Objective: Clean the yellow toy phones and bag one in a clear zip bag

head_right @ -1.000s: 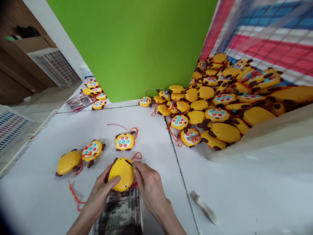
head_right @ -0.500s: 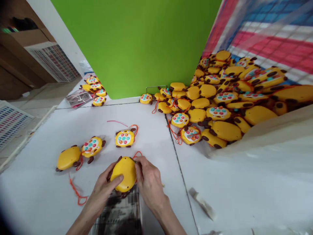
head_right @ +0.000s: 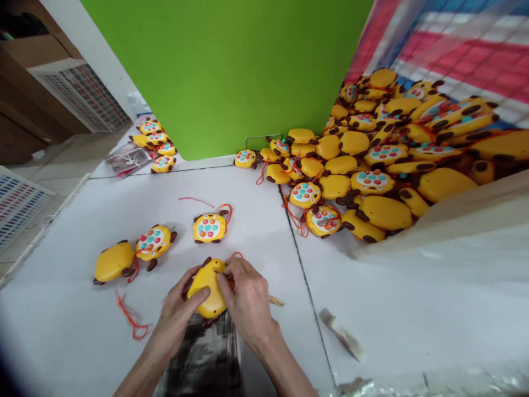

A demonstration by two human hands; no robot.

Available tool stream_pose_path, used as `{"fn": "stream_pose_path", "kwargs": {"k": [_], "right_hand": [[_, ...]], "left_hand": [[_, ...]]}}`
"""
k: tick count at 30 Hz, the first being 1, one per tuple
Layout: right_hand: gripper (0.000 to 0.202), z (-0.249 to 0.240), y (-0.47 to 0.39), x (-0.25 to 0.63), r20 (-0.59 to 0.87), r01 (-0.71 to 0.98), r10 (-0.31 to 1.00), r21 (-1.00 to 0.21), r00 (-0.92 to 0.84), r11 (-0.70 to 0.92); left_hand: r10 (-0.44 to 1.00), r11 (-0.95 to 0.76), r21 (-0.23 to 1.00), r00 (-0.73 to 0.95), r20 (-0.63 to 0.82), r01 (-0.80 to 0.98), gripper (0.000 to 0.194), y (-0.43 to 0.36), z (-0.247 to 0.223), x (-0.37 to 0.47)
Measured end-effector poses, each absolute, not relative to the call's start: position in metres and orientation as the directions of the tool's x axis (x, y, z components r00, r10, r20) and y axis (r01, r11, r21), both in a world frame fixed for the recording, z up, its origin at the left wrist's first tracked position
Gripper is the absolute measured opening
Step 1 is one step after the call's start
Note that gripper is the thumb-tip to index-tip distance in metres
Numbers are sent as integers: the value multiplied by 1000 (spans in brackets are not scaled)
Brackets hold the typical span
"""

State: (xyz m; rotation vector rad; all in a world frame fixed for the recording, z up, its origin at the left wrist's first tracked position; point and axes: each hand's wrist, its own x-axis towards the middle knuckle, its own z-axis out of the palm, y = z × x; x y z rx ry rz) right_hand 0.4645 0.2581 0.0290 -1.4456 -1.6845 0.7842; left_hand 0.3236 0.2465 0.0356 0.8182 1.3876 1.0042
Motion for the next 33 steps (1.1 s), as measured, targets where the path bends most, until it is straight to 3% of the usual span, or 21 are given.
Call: {"fn": "stream_pose_path", "kwargs": {"k": [22, 33], "right_hand": [[11, 25, 257, 466, 305, 557, 952, -783, -41, 275], [12, 29, 257, 469, 271, 494, 961, -829, -57, 263]], "left_hand": [[934, 350, 936, -69, -352, -40, 50, 242, 28, 330], [937, 345, 938, -67, -343, 17, 48, 241, 33, 331]]}}
